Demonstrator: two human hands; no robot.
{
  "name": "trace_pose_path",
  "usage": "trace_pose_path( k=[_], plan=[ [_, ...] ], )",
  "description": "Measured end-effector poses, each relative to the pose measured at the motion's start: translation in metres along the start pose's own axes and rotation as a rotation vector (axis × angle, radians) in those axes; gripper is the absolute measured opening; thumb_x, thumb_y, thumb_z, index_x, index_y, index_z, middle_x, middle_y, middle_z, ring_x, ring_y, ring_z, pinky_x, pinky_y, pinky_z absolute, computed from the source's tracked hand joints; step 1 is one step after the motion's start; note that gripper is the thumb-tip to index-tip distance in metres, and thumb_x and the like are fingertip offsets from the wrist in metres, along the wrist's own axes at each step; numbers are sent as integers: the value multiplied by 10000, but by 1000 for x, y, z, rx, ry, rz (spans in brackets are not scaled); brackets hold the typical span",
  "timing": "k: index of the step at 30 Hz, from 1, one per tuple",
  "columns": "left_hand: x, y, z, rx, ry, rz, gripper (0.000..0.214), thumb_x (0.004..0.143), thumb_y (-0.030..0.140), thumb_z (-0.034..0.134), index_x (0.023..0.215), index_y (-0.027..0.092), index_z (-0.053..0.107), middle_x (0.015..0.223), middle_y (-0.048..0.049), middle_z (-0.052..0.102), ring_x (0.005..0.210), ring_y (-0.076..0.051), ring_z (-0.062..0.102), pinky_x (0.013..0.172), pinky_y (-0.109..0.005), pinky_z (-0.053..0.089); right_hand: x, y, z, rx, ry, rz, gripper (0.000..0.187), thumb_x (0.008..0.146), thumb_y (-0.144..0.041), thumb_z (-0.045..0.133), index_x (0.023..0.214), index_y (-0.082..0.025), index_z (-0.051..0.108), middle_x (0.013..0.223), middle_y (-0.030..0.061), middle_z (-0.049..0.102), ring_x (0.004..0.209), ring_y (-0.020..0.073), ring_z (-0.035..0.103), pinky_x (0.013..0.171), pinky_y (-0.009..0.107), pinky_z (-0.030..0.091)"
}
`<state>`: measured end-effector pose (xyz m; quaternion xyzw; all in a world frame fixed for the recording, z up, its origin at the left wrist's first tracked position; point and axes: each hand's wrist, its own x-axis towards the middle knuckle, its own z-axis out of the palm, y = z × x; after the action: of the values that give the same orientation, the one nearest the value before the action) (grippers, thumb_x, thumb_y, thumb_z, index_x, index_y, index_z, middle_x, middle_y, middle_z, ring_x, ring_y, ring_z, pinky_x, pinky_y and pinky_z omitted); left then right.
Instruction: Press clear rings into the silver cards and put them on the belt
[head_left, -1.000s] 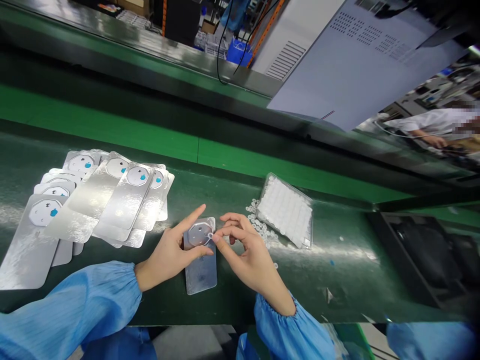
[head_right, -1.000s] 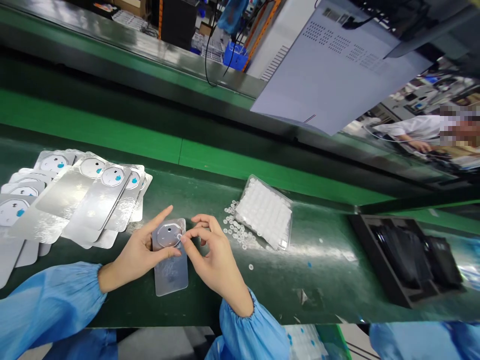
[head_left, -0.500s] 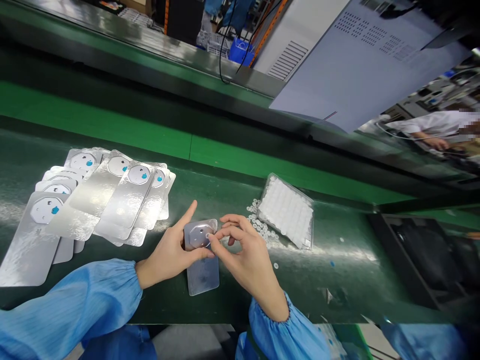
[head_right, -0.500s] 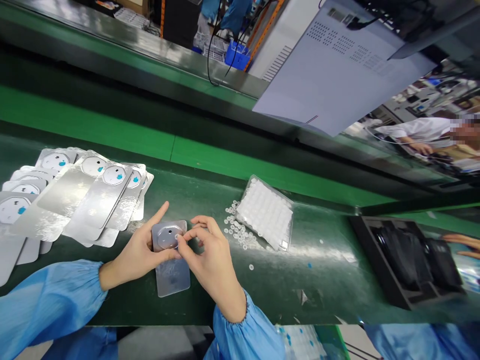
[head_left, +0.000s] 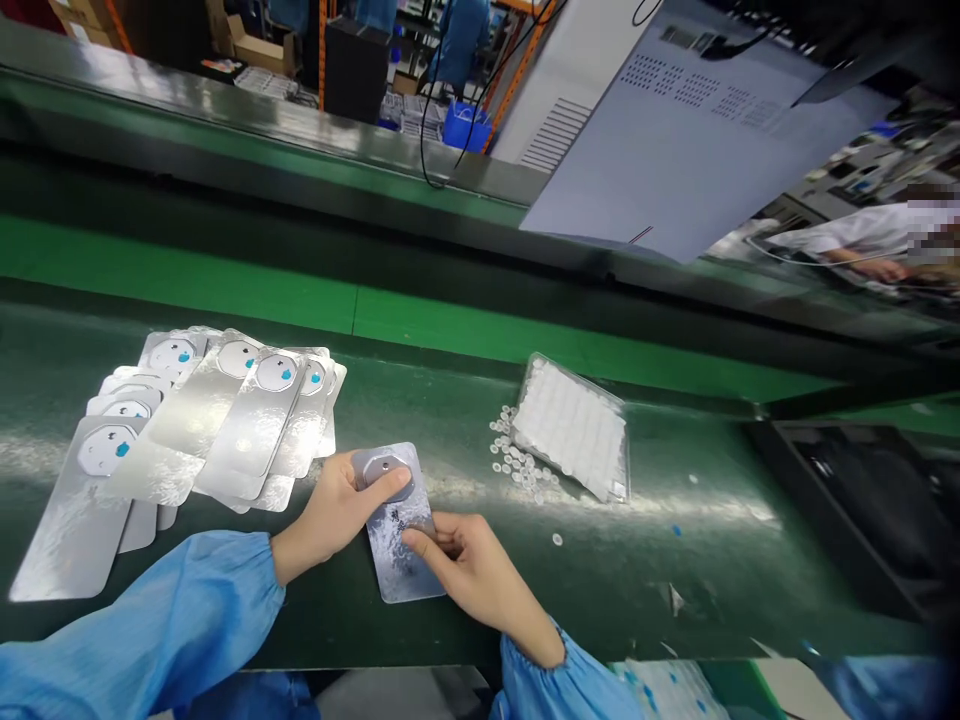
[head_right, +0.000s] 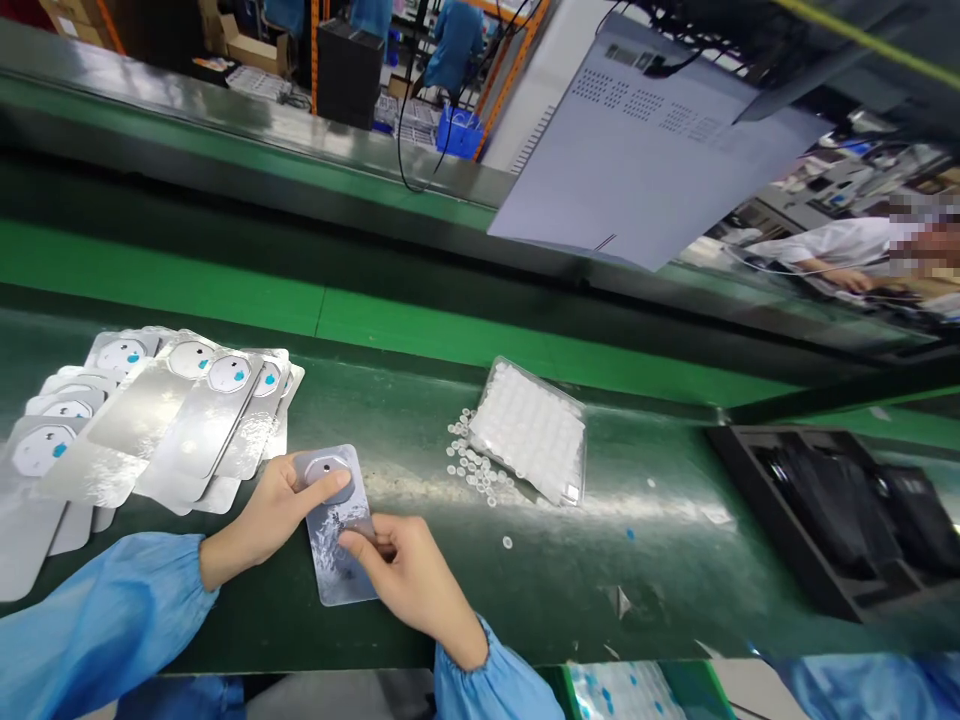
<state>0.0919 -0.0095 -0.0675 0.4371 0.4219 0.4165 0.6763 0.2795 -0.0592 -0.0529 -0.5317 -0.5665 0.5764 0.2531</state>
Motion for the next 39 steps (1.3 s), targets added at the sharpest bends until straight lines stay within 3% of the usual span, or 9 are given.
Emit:
trace_pose_path(
  k=[6, 10, 13, 16, 21, 27, 29, 32, 39],
  plan=[
    [-1, 31, -18, 240, 45, 224, 477, 912, 407, 709, 1328, 188, 626, 1277, -133, 716, 1177, -274, 685, 933, -367, 575, 65, -37, -45, 179, 202, -48, 534, 802, -685, 744, 880, -160, 683, 670, 22, 671, 536, 144, 554, 472, 248, 393],
    [-6, 60, -53, 885, 314, 427, 440, 947, 396, 634, 1325, 170, 650, 1334, -160, 691, 1267, -337, 626, 1091, -478, 470, 130, -86, -79, 240, 260, -83, 465, 919, -635, 640, 910, -172, 679, 654, 47, 689, 546, 154, 614, 420, 221, 384],
    [-2, 72, -83, 1320, 612, 302, 735, 915, 424, 641, 1511, 46, 436, 1434, -280, 581, 1364, -464, 498, 1099, -643, 373, 144, -98, -64, 227, 111, -30, 417, 955, -576, 630, 945, -163, 689, 688, 78, 730, 555, 163, 666, 428, 213, 454],
    [6, 79, -103, 1461, 654, 68, 896, 878, 475, 680, 1550, -1, 326, 1376, -312, 603, 1322, -515, 503, 1035, -713, 358, 126, -79, -28, 170, -69, 56, 449, 900, -582, 703, 871, -134, 691, 662, 97, 729, 500, 179, 668, 362, 216, 437],
    [14, 95, -114, 1235, 488, 92, 596, 836, 488, 730, 1319, 170, 586, 1243, -162, 715, 1167, -414, 647, 966, -510, 471, 81, -44, 6, 127, -141, 8, 395, 927, -522, 685, 929, -128, 710, 840, 92, 749, 600, 147, 687, 393, 187, 433],
    [7, 119, -85, 858, 427, 348, 313, 945, 484, 615, 1078, 201, 591, 937, -58, 739, 865, -252, 705, 747, -330, 512, 75, -61, 23, -21, 63, -378, 324, 977, -391, 626, 1214, -179, 687, 1073, 109, 771, 896, 211, 740, 613, 273, 547],
    [4, 119, -65, 559, 284, 313, 393, 916, 491, 673, 1166, 207, 566, 1025, -63, 750, 904, -234, 723, 759, -310, 538, 76, -67, 29, -15, 97, -469, 340, 970, -371, 640, 1260, -195, 655, 1106, 102, 769, 910, 211, 745, 642, 276, 545],
    [5, 108, -34, 210, 144, 207, 489, 842, 473, 773, 1203, 193, 599, 1119, -100, 758, 993, -253, 737, 820, -325, 568, 67, -63, 28, 30, -27, -459, 272, 1038, -414, 516, 980, -191, 660, 741, 27, 736, 661, 182, 736, 570, 254, 515],
    [22, 68, 8, -164, 150, -71, 477, 655, 311, 886, 1063, 177, 678, 1001, -78, 790, 877, -251, 772, 678, -274, 592, 21, -31, -2, -115, -69, -329, 396, 1067, -427, 445, 724, -237, 502, 543, -19, 634, 533, 184, 695, 561, 257, 499]
  ],
)
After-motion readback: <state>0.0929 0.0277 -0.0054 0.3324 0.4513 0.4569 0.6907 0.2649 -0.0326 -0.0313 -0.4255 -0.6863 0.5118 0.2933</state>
